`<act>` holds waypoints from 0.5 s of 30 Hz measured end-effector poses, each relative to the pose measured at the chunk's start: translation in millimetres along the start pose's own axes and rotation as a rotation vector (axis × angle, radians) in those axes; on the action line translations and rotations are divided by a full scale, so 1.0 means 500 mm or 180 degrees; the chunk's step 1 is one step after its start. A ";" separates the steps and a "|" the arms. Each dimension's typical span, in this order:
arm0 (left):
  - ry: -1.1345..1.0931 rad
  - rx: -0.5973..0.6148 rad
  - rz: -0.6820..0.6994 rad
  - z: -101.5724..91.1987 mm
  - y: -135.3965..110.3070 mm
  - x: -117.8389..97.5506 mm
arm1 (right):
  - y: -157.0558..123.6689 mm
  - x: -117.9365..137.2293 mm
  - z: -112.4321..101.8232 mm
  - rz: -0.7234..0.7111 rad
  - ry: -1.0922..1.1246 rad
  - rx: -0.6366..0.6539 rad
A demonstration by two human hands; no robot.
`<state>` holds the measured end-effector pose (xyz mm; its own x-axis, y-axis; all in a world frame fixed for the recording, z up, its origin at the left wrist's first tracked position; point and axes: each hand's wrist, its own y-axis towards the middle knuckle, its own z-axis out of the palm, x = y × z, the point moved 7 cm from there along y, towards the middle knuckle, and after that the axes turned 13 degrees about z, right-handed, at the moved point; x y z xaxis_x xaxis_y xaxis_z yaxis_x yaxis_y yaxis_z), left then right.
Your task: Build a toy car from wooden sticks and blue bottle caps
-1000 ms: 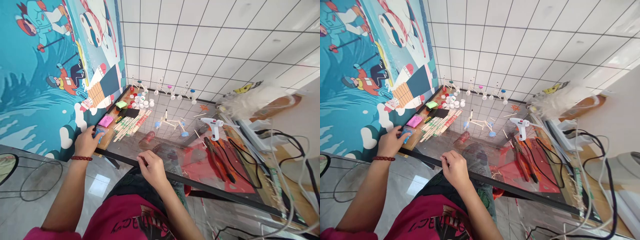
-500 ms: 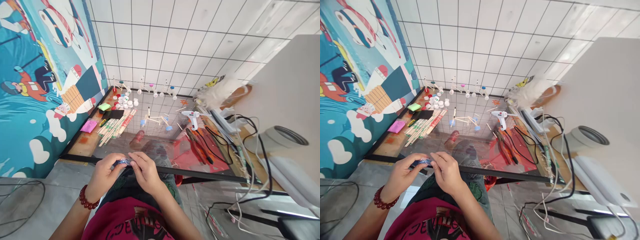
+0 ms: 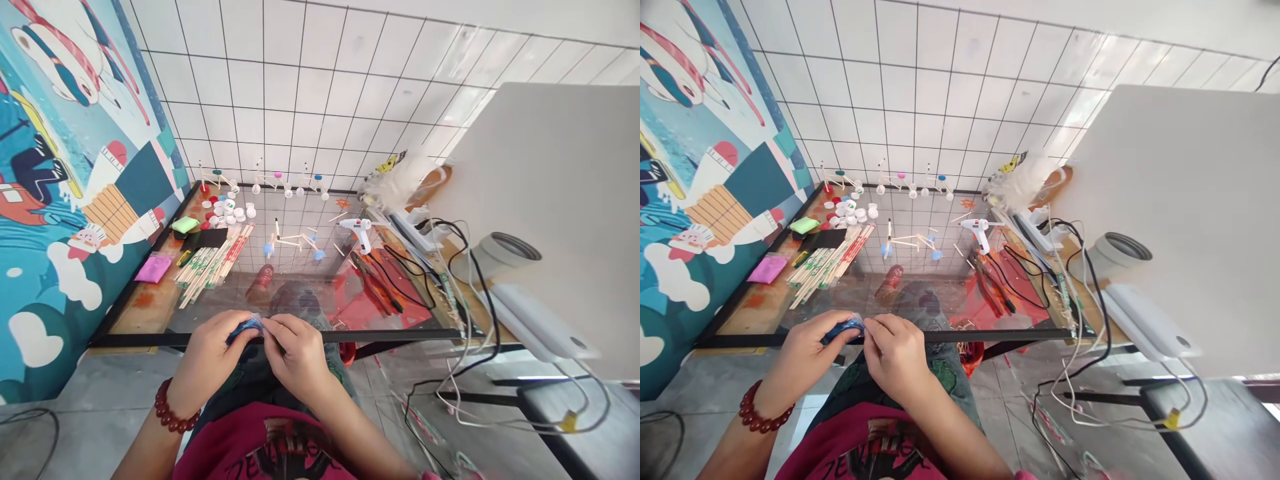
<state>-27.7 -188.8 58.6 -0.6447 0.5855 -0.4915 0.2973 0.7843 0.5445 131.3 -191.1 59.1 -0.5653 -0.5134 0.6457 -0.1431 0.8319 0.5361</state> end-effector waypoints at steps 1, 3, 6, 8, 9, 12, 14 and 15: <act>-0.0013 0.0044 0.0002 0.002 0.001 0.001 | 0.001 -0.003 -0.003 0.0044 -0.0005 0.0030; -0.0104 0.0169 0.0021 0.005 0.003 0.001 | 0.003 -0.013 -0.003 0.0210 0.0054 0.0287; -0.0420 0.0441 0.0038 0.004 0.004 -0.002 | 0.004 -0.027 0.003 0.0520 0.0244 0.0984; -0.0647 0.0609 0.0002 0.004 0.003 -0.004 | 0.003 -0.028 0.002 0.0636 0.0450 0.1350; -0.0707 0.0636 -0.0017 0.002 0.003 -0.005 | 0.003 -0.028 0.000 0.0699 0.0597 0.1425; -0.0694 0.0550 -0.0040 -0.003 0.005 -0.002 | 0.005 -0.029 -0.010 0.0932 0.1025 0.1347; -0.0694 0.0456 -0.0002 -0.003 0.007 -0.002 | 0.005 -0.031 -0.010 0.1030 0.1093 0.1277; -0.0711 0.0418 0.0035 -0.003 0.008 -0.002 | 0.004 -0.031 -0.007 0.1025 0.1047 0.1276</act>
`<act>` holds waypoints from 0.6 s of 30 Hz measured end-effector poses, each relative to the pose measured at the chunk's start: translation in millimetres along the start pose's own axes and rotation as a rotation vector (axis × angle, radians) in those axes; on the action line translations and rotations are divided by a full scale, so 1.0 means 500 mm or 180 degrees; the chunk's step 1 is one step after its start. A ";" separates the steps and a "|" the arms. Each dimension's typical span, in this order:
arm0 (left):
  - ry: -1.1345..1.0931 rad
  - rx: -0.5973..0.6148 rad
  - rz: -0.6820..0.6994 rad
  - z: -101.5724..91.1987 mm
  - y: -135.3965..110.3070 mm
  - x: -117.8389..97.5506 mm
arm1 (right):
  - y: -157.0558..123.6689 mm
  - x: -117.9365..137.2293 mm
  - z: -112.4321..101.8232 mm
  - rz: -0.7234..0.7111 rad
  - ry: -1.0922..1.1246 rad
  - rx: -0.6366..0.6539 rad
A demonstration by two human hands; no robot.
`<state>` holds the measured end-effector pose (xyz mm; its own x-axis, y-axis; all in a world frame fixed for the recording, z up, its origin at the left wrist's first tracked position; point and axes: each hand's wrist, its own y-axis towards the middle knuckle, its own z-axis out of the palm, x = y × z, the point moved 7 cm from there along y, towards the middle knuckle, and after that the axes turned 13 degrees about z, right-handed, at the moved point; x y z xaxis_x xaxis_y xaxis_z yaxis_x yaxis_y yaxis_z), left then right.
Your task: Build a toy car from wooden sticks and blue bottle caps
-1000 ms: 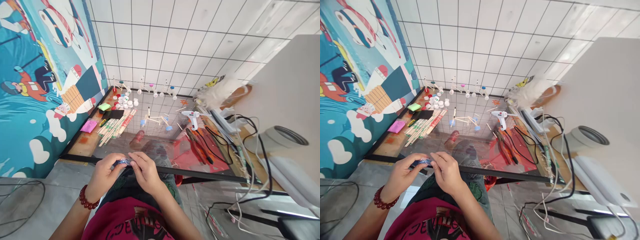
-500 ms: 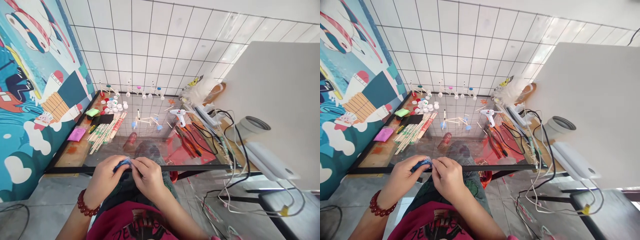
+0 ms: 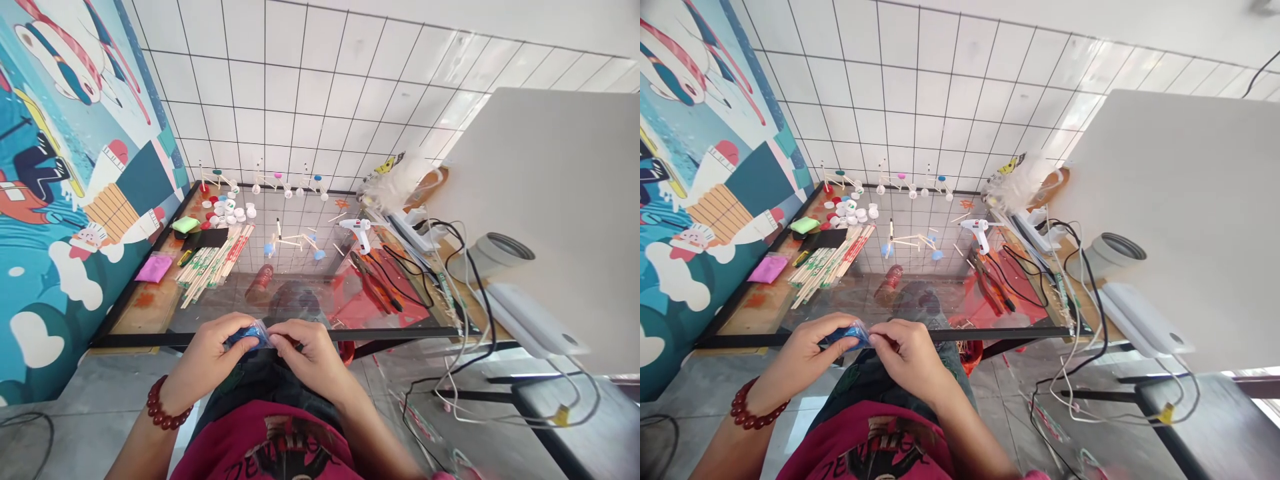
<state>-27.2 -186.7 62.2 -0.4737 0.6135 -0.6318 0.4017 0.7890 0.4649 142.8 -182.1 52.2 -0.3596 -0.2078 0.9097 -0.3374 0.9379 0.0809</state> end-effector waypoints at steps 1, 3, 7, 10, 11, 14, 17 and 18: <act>-0.0011 -0.0024 0.0048 0.000 0.001 0.000 | 0.001 0.000 0.002 -0.0015 -0.0078 -0.0009; -0.0006 -0.0045 0.0135 0.000 0.001 -0.001 | 0.003 0.001 0.007 -0.0072 -0.0224 0.0001; -0.0017 0.0059 0.0130 0.002 -0.003 0.002 | 0.009 0.000 0.015 -0.0041 -0.0174 0.0211; -0.0067 0.0145 0.0081 0.005 -0.007 0.002 | 0.013 -0.008 0.020 0.0089 -0.0059 0.0338; -0.0094 0.0170 0.0073 0.005 -0.007 0.001 | 0.014 -0.012 0.023 0.0134 0.0018 0.0398; -0.0238 0.0250 0.0032 0.006 -0.007 0.001 | 0.014 -0.031 0.036 0.0350 0.0516 0.0753; -0.0405 0.0310 -0.0023 0.005 -0.006 0.000 | 0.013 -0.046 0.043 0.0560 0.1001 0.1013; -0.0428 0.0320 -0.0035 0.005 -0.006 -0.001 | 0.013 -0.049 0.042 0.0588 0.1070 0.1022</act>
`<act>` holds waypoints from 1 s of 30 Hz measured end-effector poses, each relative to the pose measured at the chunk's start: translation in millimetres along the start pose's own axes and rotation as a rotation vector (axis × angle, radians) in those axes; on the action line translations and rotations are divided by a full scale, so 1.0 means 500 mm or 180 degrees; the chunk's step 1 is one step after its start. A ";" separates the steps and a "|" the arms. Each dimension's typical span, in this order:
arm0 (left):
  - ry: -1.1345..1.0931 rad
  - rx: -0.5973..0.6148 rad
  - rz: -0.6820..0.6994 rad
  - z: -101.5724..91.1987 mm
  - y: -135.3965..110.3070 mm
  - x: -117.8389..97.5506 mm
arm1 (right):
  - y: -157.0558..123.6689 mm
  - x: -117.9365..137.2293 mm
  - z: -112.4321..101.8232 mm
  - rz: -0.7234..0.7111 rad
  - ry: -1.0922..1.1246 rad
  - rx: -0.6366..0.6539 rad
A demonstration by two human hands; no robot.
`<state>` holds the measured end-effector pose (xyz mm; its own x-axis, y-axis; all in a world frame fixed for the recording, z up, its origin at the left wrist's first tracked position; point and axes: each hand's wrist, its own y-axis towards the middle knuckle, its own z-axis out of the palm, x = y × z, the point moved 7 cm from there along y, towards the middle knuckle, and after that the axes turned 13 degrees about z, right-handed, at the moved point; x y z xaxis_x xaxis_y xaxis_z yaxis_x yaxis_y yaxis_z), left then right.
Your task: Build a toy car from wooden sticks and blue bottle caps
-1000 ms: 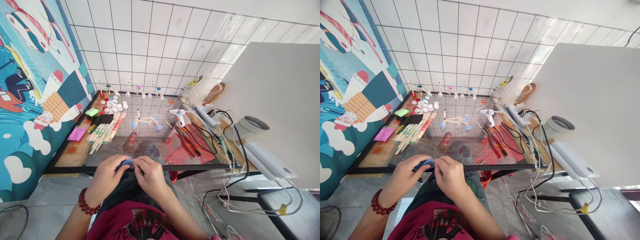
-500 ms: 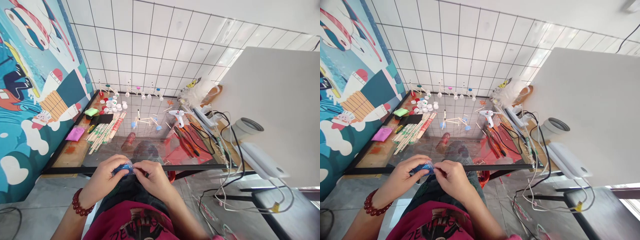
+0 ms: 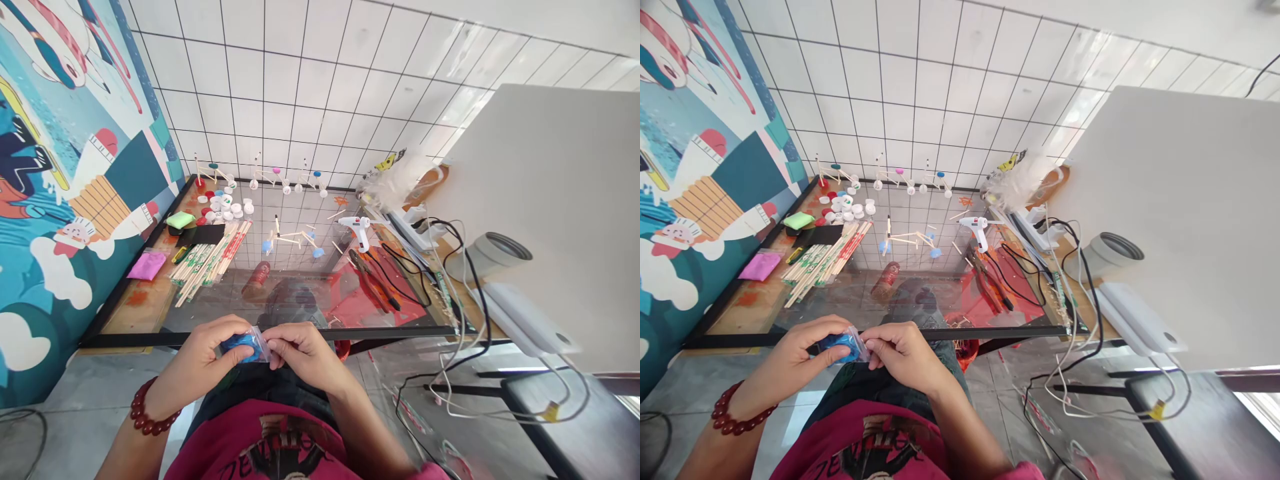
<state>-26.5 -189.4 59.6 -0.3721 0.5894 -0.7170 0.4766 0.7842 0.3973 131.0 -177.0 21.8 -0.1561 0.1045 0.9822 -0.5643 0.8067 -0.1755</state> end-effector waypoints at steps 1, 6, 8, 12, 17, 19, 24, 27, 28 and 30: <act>-0.0009 0.0004 0.0000 0.000 0.001 -0.001 | 0.000 -0.001 -0.002 0.0002 0.0038 -0.0015; 0.0024 0.0020 -0.0001 0.004 0.005 -0.005 | -0.005 0.007 -0.007 -0.0102 0.0024 -0.0095; 0.0025 0.0008 -0.0008 0.005 0.007 -0.004 | -0.008 0.008 -0.009 -0.0136 -0.0034 -0.0130; 0.0034 0.0012 -0.0012 0.006 0.014 -0.006 | -0.012 0.007 -0.012 -0.0134 -0.0075 -0.0174; 0.0133 0.0012 0.0031 0.005 0.029 -0.014 | -0.012 0.032 -0.013 -0.0288 -0.0573 -0.0333; 0.0184 0.0003 0.0038 0.006 0.035 -0.014 | -0.011 0.046 -0.015 -0.0386 -0.0805 -0.0516; 0.0178 -0.0018 -0.0094 0.015 0.038 0.004 | -0.008 0.044 -0.021 -0.0473 -0.0943 -0.0771; 0.0069 -0.0006 -0.0103 0.024 0.035 0.011 | -0.008 0.022 -0.024 -0.0290 -0.0758 -0.0657; 0.0022 0.0013 -0.0088 0.027 0.034 0.012 | -0.008 0.016 -0.024 -0.0222 -0.0699 -0.0601; -0.0036 0.0023 -0.0061 0.032 0.033 0.014 | -0.009 0.009 -0.024 -0.0124 -0.0645 -0.0524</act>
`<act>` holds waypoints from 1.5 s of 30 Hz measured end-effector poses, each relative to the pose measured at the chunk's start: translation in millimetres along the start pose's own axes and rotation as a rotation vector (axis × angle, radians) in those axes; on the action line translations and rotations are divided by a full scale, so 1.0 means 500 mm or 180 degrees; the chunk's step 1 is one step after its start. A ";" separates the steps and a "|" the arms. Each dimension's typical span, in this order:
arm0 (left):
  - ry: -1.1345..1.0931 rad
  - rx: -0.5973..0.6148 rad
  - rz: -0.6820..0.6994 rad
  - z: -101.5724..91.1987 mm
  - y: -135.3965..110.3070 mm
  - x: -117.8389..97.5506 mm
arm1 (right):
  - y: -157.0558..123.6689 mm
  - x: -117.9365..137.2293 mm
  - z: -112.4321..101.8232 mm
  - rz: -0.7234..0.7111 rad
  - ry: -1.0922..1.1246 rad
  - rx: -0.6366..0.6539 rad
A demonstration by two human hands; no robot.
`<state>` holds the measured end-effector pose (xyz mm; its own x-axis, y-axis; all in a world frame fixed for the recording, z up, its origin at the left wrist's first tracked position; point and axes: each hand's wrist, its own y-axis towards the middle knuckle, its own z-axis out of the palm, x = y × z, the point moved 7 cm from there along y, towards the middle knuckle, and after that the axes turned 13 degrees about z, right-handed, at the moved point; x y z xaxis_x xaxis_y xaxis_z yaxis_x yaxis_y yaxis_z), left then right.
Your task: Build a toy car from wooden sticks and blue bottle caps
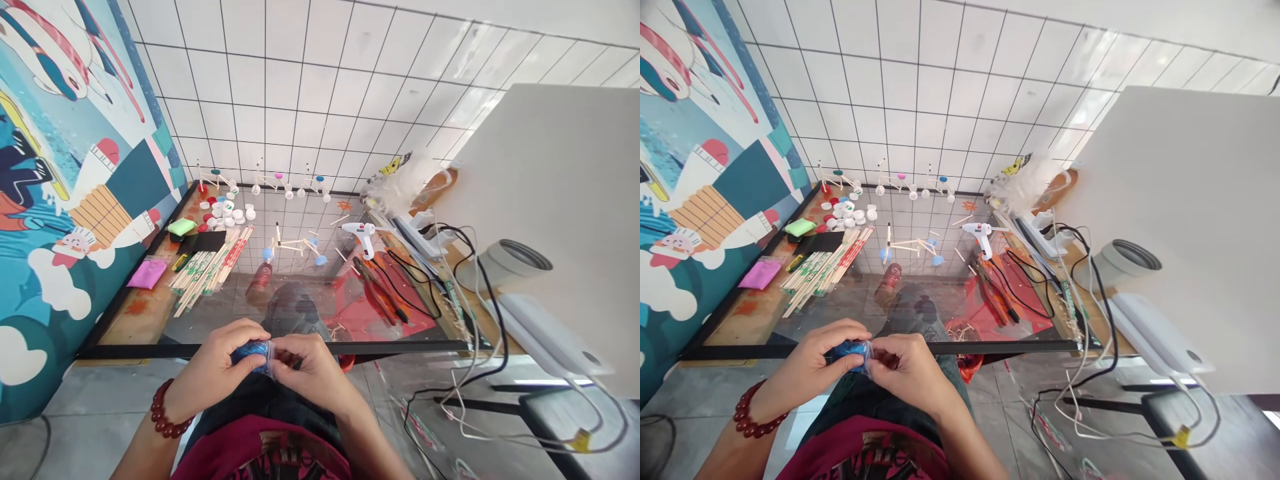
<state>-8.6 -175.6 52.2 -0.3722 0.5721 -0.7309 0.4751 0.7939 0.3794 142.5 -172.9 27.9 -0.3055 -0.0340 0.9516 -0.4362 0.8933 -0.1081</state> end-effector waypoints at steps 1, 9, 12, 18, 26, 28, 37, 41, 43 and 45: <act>0.0004 -0.0026 0.0008 0.000 0.000 0.001 | 0.000 0.000 0.000 0.0004 -0.0028 -0.0001; 0.0127 -0.0541 0.0025 -0.014 0.000 0.000 | 0.008 0.011 -0.005 -0.0143 -0.0239 -0.0382; 0.0071 -0.0445 0.0180 -0.012 0.002 -0.010 | 0.007 0.011 -0.007 -0.0138 -0.0258 -0.0461; -0.0098 -0.0481 0.0124 -0.017 -0.006 -0.006 | 0.007 0.013 0.006 -0.0137 -0.0290 -0.0401; -0.0941 -0.1566 -0.0990 -0.005 -0.042 0.055 | 0.025 -0.040 0.029 0.0396 0.1003 -0.0148; -0.0897 -0.1529 -0.0985 0.004 -0.045 0.050 | 0.021 -0.040 0.026 0.0367 0.1048 -0.0125; -0.1634 -0.2029 -0.1111 0.023 -0.061 0.053 | -0.005 0.005 -0.010 -0.0359 0.0521 -0.0480; -0.1935 -0.2244 -0.1197 0.031 -0.050 0.057 | -0.026 0.028 -0.042 -0.0907 -0.0011 -0.1058; -0.1885 -0.2257 -0.1203 0.034 -0.048 0.055 | -0.035 0.033 -0.049 -0.1108 -0.0227 -0.1206; -0.1787 -0.2165 -0.1194 0.034 -0.049 0.051 | -0.040 0.032 -0.047 -0.1228 -0.0347 -0.1131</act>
<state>-16.0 -184.0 14.7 0.1145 0.2142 -0.9701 -0.2278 0.9561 0.1842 165.9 -180.8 51.9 -0.2741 -0.4192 0.8655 -0.2264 0.9028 0.3656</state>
